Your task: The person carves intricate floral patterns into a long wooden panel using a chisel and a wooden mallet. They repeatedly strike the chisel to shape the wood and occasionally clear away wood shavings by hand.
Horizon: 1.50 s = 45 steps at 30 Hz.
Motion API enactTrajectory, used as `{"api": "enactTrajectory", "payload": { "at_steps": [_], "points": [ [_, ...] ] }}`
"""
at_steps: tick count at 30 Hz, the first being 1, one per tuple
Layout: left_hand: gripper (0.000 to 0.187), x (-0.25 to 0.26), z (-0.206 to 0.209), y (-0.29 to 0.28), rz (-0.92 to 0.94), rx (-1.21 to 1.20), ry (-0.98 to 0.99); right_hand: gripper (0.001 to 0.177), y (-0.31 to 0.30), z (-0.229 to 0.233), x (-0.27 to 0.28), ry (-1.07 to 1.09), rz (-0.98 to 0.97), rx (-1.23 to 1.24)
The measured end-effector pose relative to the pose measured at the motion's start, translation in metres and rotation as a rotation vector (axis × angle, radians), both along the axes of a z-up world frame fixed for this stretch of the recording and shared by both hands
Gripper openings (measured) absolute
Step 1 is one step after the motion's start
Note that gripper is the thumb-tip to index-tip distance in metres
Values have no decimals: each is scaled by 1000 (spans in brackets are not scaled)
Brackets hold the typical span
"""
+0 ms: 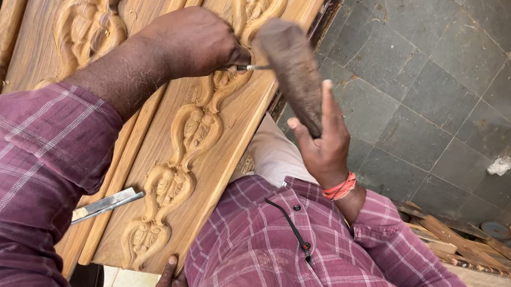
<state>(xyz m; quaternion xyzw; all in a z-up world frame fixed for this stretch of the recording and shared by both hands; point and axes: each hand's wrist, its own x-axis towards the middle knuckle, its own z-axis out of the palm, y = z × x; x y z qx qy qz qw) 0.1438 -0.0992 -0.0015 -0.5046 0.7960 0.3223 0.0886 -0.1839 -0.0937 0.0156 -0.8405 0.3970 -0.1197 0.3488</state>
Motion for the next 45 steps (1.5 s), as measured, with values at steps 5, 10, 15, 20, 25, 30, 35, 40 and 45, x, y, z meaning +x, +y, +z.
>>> {"api": "enactTrajectory", "payload": {
  "at_steps": [5, 10, 15, 20, 25, 30, 35, 40, 45],
  "points": [
    [15, 20, -5, -1, 431, -174, 536, 86, -10, 4, 0, -235, -288, 220],
    [18, 18, -21, -12, 472, -127, 517, 85, -26, 4, 0, -317, -371, 415],
    [19, 6, -42, -13, 465, -70, 456, 82, -34, 7, -3, -286, -281, 382],
    [16, 11, -52, -14, 436, -46, 435, 84, -43, 5, 2, -259, -294, 439],
    [16, 13, -55, -15, 434, -59, 414, 84, -54, 4, 8, -260, -229, 413],
    [15, 12, -57, -14, 449, -42, 388, 86, -64, 6, 15, -302, -256, 502],
    [14, 11, -59, -16, 435, -67, 376, 85, -82, 8, 25, -293, -244, 535],
    [11, 13, -56, -13, 452, -64, 388, 82, -119, 7, 43, -110, -87, 429],
    [10, 13, -54, -17, 463, 18, 390, 85, -146, 17, 53, -45, 108, 518]
  ]
}}
